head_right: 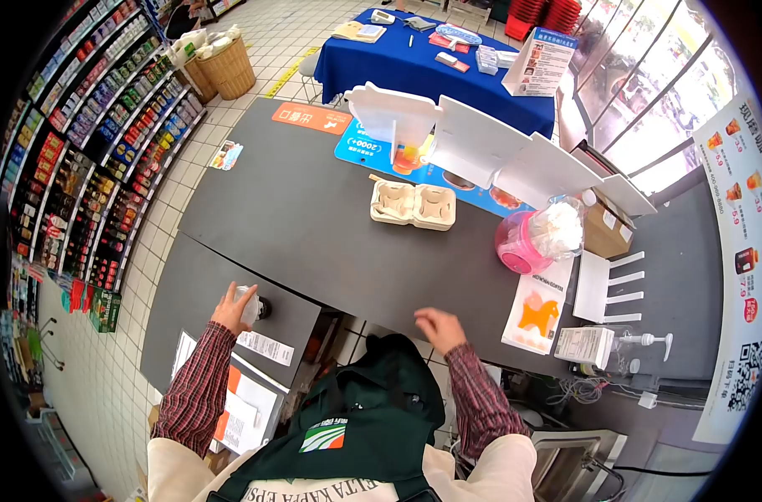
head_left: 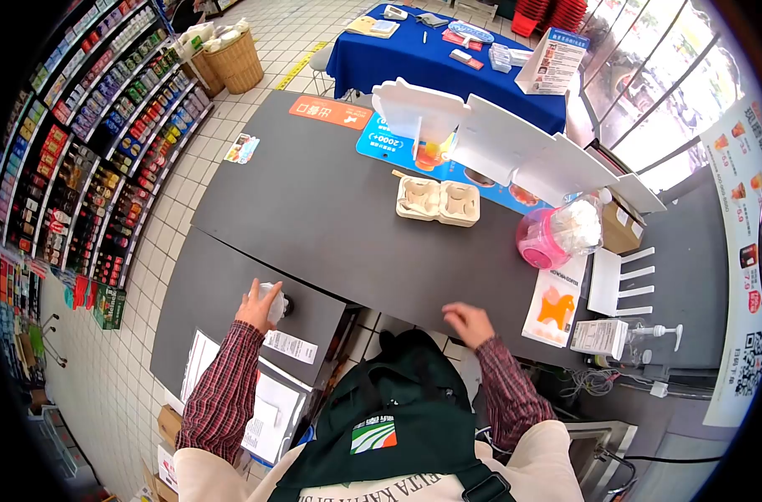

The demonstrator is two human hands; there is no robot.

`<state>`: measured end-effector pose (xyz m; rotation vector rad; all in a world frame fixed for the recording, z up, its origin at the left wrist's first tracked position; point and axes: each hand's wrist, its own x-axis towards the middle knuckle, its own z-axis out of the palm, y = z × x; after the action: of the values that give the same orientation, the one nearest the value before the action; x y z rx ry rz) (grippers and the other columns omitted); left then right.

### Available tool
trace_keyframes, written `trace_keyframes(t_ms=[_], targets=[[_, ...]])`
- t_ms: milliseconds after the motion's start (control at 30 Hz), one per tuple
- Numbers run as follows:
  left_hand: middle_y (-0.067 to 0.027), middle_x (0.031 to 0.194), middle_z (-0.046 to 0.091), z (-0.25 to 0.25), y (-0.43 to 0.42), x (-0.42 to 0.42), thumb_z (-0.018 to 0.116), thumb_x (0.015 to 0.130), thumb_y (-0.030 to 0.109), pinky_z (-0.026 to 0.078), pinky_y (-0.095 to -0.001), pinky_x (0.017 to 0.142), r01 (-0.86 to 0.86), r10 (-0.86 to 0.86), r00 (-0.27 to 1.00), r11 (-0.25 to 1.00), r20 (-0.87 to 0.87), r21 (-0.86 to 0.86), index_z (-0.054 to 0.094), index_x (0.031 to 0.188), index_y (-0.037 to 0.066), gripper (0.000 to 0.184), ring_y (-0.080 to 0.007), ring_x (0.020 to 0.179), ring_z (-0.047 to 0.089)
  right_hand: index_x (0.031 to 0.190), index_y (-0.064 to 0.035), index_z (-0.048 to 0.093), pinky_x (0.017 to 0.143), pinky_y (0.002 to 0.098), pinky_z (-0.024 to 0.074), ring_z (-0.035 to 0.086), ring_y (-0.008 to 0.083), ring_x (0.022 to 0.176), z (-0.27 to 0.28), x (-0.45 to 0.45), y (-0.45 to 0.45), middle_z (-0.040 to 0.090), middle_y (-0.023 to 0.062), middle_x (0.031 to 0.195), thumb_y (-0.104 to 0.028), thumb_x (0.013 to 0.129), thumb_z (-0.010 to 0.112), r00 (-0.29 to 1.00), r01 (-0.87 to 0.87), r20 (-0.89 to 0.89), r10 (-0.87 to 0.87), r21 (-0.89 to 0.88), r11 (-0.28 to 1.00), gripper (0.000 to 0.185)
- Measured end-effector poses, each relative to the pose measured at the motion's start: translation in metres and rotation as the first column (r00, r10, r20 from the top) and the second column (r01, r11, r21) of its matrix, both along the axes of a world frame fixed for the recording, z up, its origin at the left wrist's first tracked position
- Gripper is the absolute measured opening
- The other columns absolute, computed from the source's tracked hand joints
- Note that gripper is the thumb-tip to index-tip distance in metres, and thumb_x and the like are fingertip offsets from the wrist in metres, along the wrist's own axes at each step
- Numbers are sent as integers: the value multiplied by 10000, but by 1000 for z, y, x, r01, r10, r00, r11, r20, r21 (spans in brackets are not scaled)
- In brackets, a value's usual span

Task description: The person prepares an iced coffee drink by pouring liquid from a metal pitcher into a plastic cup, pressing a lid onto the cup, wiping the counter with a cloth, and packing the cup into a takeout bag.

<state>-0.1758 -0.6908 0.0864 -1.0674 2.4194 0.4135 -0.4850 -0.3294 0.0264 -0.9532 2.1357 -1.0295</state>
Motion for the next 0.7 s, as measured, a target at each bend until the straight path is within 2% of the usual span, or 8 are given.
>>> trace_keyframes(t_ms=[100,200,300,433,500,567,633,700], targets=[[-179,1553,166,1,1,-1,849,599,26,479,-485,995,1,-1,999,1000,32,-13,253,1453,430,1117,-511,1295,377,962,-45,678,749,340,517,674,261,826,-6,-62,-40,690,129,898,-178,879,627,977,188,-76,-198,-124,974,165],[-203,1543,168,-7,0,0,868,585,64,466,-480,1011,26,-22,997,998,72,-53,212,1464,435,1157,-500,1297,378,888,-81,658,696,388,489,615,288,755,4,-117,-83,597,113,809,-193,854,649,869,281,-373,-324,-166,945,118],[-219,1544,150,-7,1,0,888,560,85,430,-475,1050,16,-10,995,998,101,-61,174,1477,426,1210,-487,1309,372,908,-106,665,802,384,481,582,276,940,0,-150,-119,589,95,960,-198,803,698,837,305,-446,-316,-100,947,143],[-199,1562,114,0,35,9,897,519,53,353,-463,1109,-86,61,979,989,-192,-123,202,1500,328,1234,-464,1362,298,913,-110,661,862,381,468,552,279,1009,-2,-150,-145,581,89,1008,-211,786,715,768,188,-612,-189,-67,980,171],[-210,1553,141,18,74,6,850,590,14,346,-453,1097,-216,76,923,913,-377,-346,236,1504,238,1124,-470,1375,267,928,-117,658,849,385,481,571,279,973,-3,-135,-142,584,88,976,-220,792,710,745,47,-653,-136,-152,987,178],[-220,1521,211,7,109,16,805,648,-8,310,-445,1106,-323,165,736,938,-657,-125,282,1487,125,997,-418,1390,266,913,-140,653,784,387,505,603,266,888,0,-110,-129,589,67,948,-225,815,687,838,-35,-540,-82,-204,978,135],[-226,1460,297,-9,146,29,750,708,-25,368,-439,1068,-272,147,689,960,-709,-66,300,1476,97,898,-398,1339,351,848,-142,629,690,387,515,618,259,785,13,-80,-102,596,39,875,-251,832,670,856,-72,-517,-21,-160,985,117],[-210,1380,397,-28,177,42,703,764,-38,458,-399,977,-279,376,651,926,-660,253,290,1483,107,841,-343,1202,509,792,-125,591,631,387,505,614,261,740,6,-68,-66,590,27,802,-293,834,672,829,-95,-557,54,-45,994,191]])
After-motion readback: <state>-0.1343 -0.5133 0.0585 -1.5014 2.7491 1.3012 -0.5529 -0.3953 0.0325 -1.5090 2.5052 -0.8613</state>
